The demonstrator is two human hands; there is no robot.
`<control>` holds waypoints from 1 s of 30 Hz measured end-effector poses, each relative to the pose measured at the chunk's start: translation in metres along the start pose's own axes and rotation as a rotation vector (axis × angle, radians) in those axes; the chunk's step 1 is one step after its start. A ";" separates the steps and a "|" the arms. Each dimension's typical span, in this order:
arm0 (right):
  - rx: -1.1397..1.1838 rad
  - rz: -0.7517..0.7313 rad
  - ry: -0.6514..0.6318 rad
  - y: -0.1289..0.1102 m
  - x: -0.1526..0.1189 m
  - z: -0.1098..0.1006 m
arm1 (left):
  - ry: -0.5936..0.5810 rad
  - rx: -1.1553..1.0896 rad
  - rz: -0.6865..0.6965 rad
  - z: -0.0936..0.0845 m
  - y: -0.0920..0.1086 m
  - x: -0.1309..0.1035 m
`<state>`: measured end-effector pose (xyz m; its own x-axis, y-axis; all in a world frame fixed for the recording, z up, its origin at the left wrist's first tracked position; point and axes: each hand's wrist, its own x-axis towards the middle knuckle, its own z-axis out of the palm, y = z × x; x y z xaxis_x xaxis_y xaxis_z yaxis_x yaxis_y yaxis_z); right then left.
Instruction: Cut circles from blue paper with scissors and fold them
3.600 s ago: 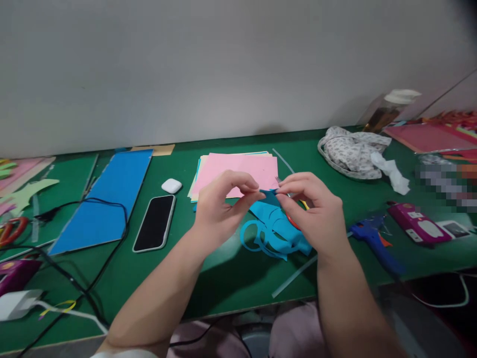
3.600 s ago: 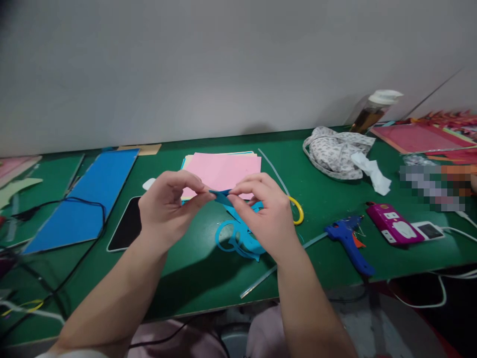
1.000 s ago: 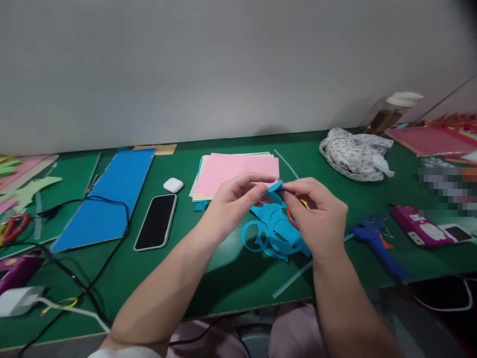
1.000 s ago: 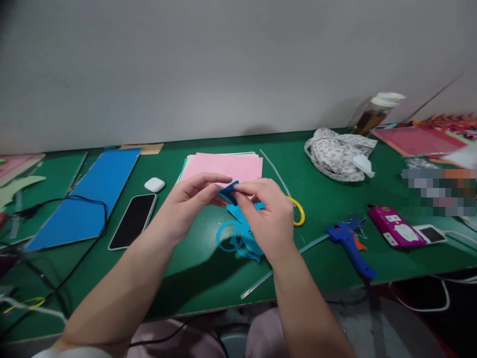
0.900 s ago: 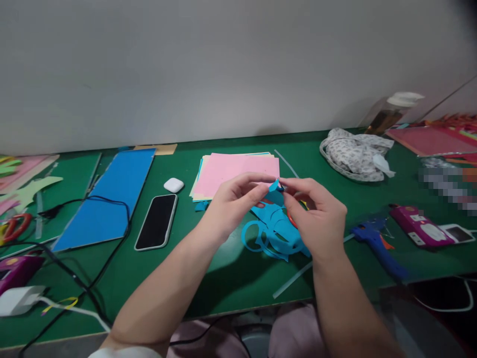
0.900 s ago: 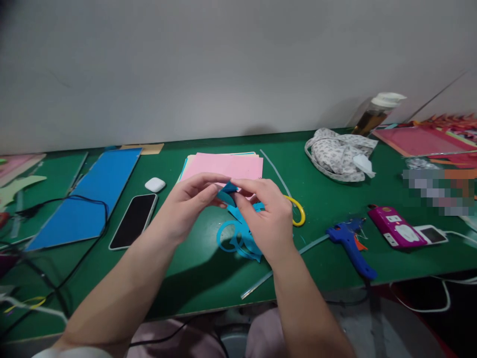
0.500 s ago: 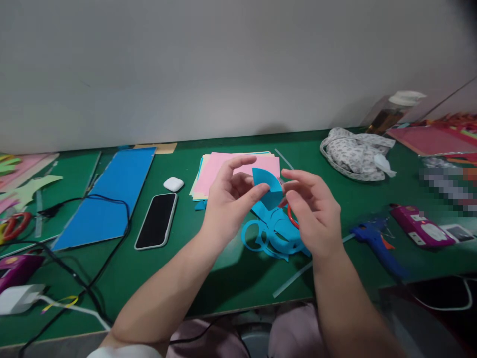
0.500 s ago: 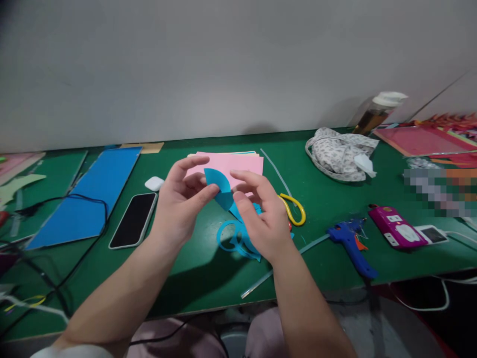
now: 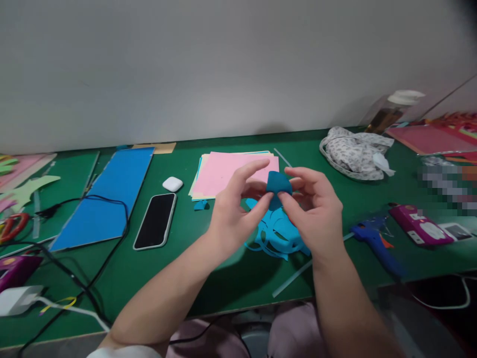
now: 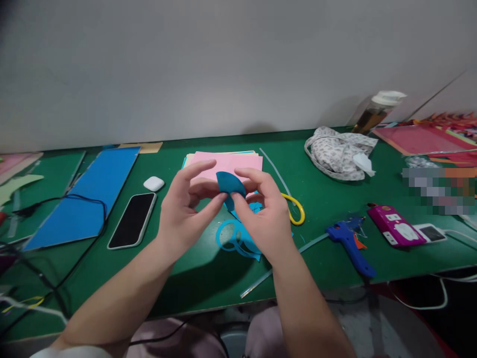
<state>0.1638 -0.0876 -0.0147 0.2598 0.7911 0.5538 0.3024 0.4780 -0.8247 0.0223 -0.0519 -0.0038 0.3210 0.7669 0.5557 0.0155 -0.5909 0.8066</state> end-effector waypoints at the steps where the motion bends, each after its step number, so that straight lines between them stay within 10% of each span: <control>1: 0.000 0.007 -0.015 0.000 0.000 0.000 | 0.003 0.024 0.026 0.000 -0.001 -0.001; 8: -0.045 0.031 -0.033 -0.001 0.001 -0.001 | -0.040 0.068 0.118 -0.001 -0.006 0.000; 30: -0.016 0.159 0.012 0.003 0.003 -0.003 | -0.045 -0.024 -0.188 -0.001 -0.001 0.005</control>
<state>0.1682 -0.0854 -0.0150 0.3162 0.8517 0.4179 0.2716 0.3408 -0.9001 0.0224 -0.0474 -0.0014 0.3570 0.8509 0.3854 0.0569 -0.4317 0.9002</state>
